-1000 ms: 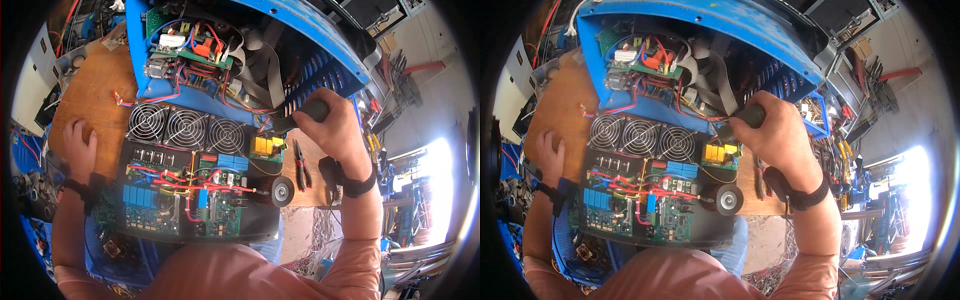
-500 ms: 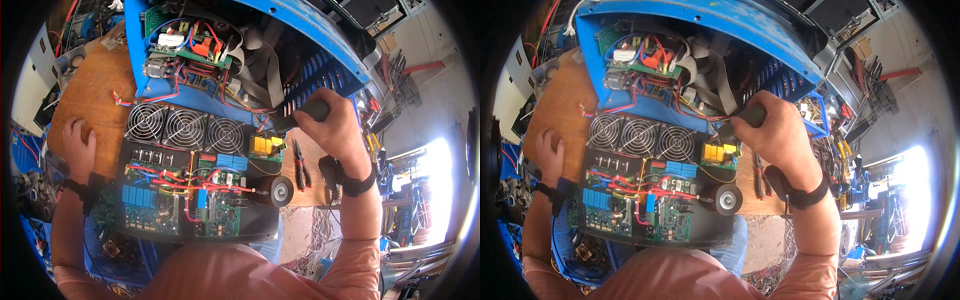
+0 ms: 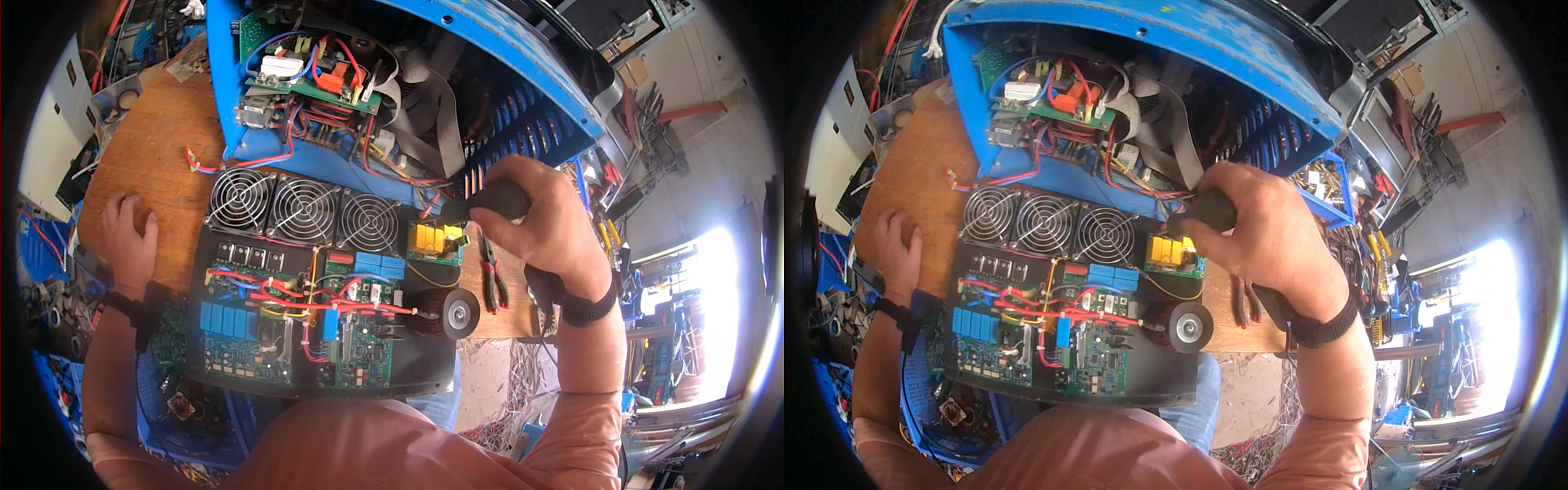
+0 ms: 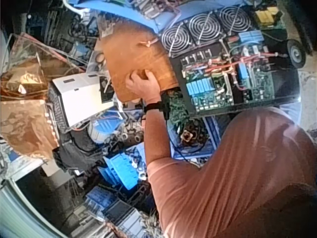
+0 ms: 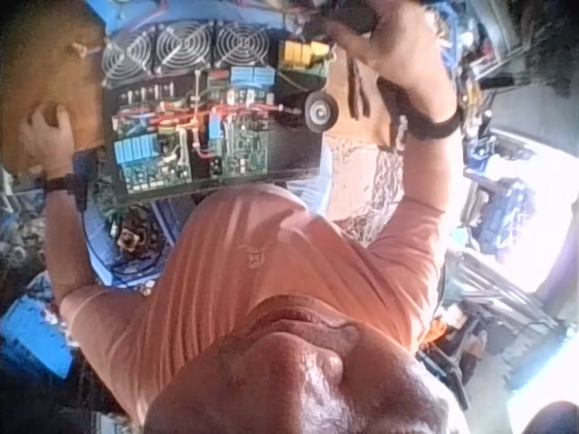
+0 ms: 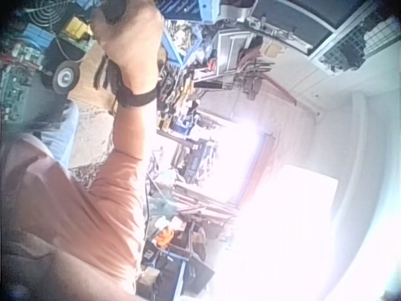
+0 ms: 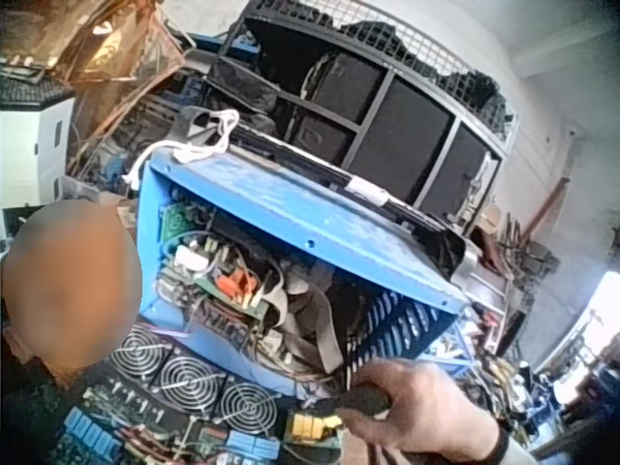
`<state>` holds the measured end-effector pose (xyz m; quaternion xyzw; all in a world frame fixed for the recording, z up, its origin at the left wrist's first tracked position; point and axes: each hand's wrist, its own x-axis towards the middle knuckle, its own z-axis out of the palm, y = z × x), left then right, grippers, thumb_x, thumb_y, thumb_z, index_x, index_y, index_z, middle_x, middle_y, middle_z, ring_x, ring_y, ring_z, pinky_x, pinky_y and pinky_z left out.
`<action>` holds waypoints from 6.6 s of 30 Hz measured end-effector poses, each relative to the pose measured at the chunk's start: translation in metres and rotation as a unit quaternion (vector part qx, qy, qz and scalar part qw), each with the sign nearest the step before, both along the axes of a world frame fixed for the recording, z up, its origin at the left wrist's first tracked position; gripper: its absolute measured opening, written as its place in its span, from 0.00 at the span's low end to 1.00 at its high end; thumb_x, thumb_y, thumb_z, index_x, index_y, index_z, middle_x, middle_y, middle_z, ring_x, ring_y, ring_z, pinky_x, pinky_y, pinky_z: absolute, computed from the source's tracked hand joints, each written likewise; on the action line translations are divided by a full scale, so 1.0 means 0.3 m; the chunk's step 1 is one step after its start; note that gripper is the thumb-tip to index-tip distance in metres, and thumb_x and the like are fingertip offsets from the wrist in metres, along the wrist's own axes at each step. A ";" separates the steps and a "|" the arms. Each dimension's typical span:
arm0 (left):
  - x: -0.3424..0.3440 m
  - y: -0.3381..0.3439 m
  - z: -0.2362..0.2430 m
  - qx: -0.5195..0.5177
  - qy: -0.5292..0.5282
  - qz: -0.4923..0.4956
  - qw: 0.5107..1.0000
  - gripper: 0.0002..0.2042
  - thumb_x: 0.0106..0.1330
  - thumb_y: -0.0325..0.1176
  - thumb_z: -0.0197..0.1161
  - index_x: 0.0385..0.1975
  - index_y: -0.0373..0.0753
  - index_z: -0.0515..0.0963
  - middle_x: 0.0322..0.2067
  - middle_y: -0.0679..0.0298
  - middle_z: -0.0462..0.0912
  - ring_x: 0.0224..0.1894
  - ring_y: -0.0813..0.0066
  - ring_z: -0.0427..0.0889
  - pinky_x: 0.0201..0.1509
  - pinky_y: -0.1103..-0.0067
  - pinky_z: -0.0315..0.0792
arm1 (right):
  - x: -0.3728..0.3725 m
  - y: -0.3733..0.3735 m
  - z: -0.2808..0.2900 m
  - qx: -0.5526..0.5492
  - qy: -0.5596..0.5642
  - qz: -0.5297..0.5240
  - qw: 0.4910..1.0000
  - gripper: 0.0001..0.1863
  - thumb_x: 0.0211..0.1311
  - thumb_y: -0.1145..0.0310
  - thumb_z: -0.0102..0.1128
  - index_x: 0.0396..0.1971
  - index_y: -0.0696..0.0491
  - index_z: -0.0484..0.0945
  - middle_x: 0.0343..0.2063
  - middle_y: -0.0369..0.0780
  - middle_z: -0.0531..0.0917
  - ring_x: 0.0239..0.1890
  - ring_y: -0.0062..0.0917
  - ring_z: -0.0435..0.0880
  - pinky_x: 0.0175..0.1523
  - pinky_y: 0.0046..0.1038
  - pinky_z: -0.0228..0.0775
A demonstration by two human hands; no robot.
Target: Repairing an electronic circuit board within a metal housing using hand tools.
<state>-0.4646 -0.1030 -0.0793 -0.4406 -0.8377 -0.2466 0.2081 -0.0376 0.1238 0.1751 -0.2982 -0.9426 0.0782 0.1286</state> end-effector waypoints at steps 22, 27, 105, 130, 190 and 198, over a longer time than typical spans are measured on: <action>0.000 0.005 -0.004 0.008 0.016 -0.005 1.000 0.17 0.60 0.30 0.64 0.49 0.34 0.74 0.54 0.50 0.71 0.58 0.48 0.69 0.63 0.64 0.64 | -0.102 0.038 0.031 -0.036 -0.052 -0.100 0.993 0.23 0.53 0.56 0.69 0.33 0.65 0.80 0.26 0.54 0.83 0.33 0.47 0.84 0.40 0.38 0.75; 0.001 0.000 -0.003 0.010 0.007 -0.006 1.000 0.19 0.58 0.30 0.66 0.49 0.36 0.74 0.56 0.50 0.71 0.59 0.49 0.68 0.63 0.62 0.63 | -0.095 0.075 0.044 -0.072 -0.060 -0.112 0.989 0.17 0.53 0.63 0.68 0.35 0.61 0.80 0.28 0.48 0.84 0.32 0.37 0.84 0.40 0.32 0.74; 0.012 0.015 0.019 0.009 0.051 -0.017 0.999 0.17 0.57 0.34 0.68 0.46 0.37 0.77 0.52 0.50 0.74 0.56 0.48 0.70 0.61 0.61 0.64 | -0.067 0.072 0.039 0.044 -0.100 0.028 0.994 0.16 0.55 0.70 0.60 0.44 0.57 0.75 0.34 0.52 0.82 0.39 0.45 0.82 0.44 0.37 0.74; -0.032 0.009 -0.017 0.008 0.067 -0.022 0.997 0.17 0.61 0.34 0.65 0.48 0.37 0.76 0.53 0.51 0.74 0.58 0.50 0.70 0.62 0.62 0.64 | -0.096 0.047 0.056 0.082 -0.089 0.147 0.982 0.19 0.58 0.63 0.64 0.47 0.56 0.76 0.31 0.48 0.83 0.37 0.41 0.84 0.43 0.33 0.74; -0.013 0.008 -0.001 -0.028 0.042 0.012 0.999 0.17 0.61 0.32 0.62 0.50 0.36 0.75 0.56 0.51 0.72 0.60 0.50 0.68 0.65 0.63 0.62 | -0.094 0.003 0.022 0.109 -0.051 0.125 0.985 0.19 0.58 0.62 0.61 0.48 0.54 0.75 0.33 0.50 0.84 0.40 0.48 0.83 0.44 0.42 0.74; -0.002 0.006 0.010 -0.033 0.045 0.013 0.998 0.18 0.60 0.32 0.63 0.49 0.35 0.75 0.54 0.50 0.73 0.58 0.50 0.69 0.63 0.62 0.63 | -0.079 0.014 0.019 0.143 -0.047 0.119 0.981 0.20 0.57 0.60 0.62 0.44 0.57 0.76 0.31 0.50 0.84 0.39 0.47 0.84 0.44 0.41 0.76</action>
